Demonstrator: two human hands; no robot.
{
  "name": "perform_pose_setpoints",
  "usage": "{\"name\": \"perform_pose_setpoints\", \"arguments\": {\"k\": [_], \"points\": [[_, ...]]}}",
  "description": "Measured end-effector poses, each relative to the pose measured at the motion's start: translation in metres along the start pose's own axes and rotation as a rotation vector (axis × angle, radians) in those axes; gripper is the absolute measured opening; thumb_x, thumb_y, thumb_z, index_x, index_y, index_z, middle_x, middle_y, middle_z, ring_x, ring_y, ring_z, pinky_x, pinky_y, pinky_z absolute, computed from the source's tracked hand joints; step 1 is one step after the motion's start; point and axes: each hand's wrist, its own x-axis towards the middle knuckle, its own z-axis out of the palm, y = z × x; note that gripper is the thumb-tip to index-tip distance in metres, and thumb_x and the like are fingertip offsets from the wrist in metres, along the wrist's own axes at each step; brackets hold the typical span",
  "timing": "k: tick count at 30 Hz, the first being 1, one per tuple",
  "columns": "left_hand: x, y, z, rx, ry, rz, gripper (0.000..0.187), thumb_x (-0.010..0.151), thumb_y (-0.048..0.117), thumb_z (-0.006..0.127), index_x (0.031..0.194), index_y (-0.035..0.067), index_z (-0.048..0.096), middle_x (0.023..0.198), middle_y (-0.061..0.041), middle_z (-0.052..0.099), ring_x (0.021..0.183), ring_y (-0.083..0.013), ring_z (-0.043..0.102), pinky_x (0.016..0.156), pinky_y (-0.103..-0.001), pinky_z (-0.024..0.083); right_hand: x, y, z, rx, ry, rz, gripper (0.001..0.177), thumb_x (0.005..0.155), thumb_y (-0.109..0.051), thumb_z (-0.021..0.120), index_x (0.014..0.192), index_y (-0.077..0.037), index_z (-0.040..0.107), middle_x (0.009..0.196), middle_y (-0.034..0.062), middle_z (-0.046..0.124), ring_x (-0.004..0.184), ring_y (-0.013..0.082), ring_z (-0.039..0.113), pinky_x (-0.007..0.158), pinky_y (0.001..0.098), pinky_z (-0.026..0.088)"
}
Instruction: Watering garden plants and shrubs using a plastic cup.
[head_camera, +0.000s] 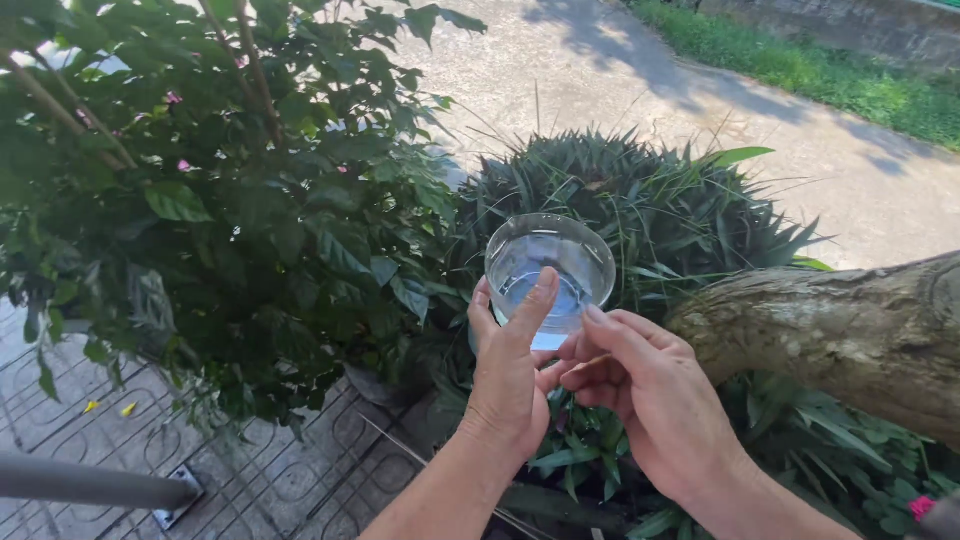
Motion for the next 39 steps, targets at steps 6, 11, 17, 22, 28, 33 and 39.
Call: {"name": "perform_pose_setpoints", "arguments": {"k": [6, 11, 17, 22, 28, 33, 39], "points": [[-0.022, 0.022, -0.057, -0.068, 0.15, 0.108, 0.085, 0.063, 0.026, 0.071, 0.144, 0.024, 0.044, 0.123, -0.009, 0.067, 0.084, -0.0271, 0.059, 0.073, -0.036, 0.054, -0.001, 0.013, 0.041, -0.201, -0.261, 0.114, 0.032, 0.097, -0.018, 0.066, 0.095, 0.011, 0.079, 0.088, 0.03, 0.084, 0.062, 0.0277, 0.062, 0.053, 0.034, 0.045], [-0.04, 0.06, -0.102, -0.043, 0.215, 0.125, 0.089, 0.064, 0.028, 0.067, 0.149, 0.029, 0.042, 0.116, -0.009, 0.068, 0.086, -0.0254, 0.061, 0.077, -0.038, 0.053, 0.029, -0.002, 0.065, -0.505, -0.573, 0.109, 0.036, 0.091, -0.018, 0.068, 0.102, 0.012, 0.086, 0.09, 0.022, 0.083, 0.077, 0.0271, 0.071, 0.064, 0.0371, 0.056], [-0.051, 0.12, -0.145, 0.03, 0.258, 0.179, 0.074, 0.07, 0.028, 0.066, 0.142, 0.024, 0.051, 0.114, -0.007, 0.07, 0.087, -0.0247, 0.064, 0.07, -0.041, 0.054, 0.062, -0.044, 0.141, -0.558, -0.556, 0.03, 0.02, 0.099, 0.001, 0.06, 0.109, 0.012, 0.073, 0.096, 0.0275, 0.075, 0.081, 0.0346, 0.067, 0.072, 0.0414, 0.054], [-0.041, 0.165, -0.175, 0.226, 0.196, 0.25, 0.087, 0.065, 0.044, 0.062, 0.149, 0.028, 0.044, 0.147, -0.01, 0.064, 0.118, -0.0246, 0.067, 0.08, -0.04, 0.057, 0.089, -0.056, 0.229, -0.818, -0.53, -0.236, 0.022, 0.103, -0.007, 0.059, 0.115, 0.006, 0.071, 0.099, 0.021, 0.071, 0.086, 0.0302, 0.068, 0.076, 0.0402, 0.058], [-0.026, 0.221, -0.179, 0.306, 0.142, 0.326, 0.109, 0.051, 0.056, 0.058, 0.151, 0.019, 0.034, 0.133, -0.016, 0.06, 0.103, -0.0282, 0.065, 0.075, -0.039, 0.056, 0.177, -0.032, 0.295, -0.685, -0.562, -0.018, 0.028, 0.098, -0.021, 0.07, 0.106, 0.006, 0.067, 0.102, 0.0103, 0.067, 0.078, 0.019, 0.062, 0.066, 0.0298, 0.059], [-0.019, 0.265, -0.163, 0.483, 0.112, 0.383, 0.085, 0.059, 0.055, 0.049, 0.133, 0.016, 0.06, 0.112, -0.019, 0.071, 0.091, -0.0283, 0.065, 0.072, -0.036, 0.053, 0.248, -0.033, 0.327, -0.514, -0.793, 0.106, 0.009, 0.099, -0.013, 0.069, 0.102, -0.005, 0.067, 0.094, 0.0047, 0.068, 0.079, 0.0205, 0.067, 0.069, 0.0324, 0.059], [-0.015, 0.296, -0.149, 0.469, 0.183, 0.402, 0.084, 0.052, 0.052, 0.049, 0.126, 0.017, 0.068, 0.116, -0.014, 0.073, 0.098, -0.0271, 0.067, 0.075, -0.037, 0.053, 0.308, -0.042, 0.362, -0.43, -1.226, 0.219, 0.018, 0.101, -0.016, 0.069, 0.11, -0.001, 0.066, 0.099, 0.0105, 0.07, 0.084, 0.0253, 0.07, 0.073, 0.0368, 0.061]]}}
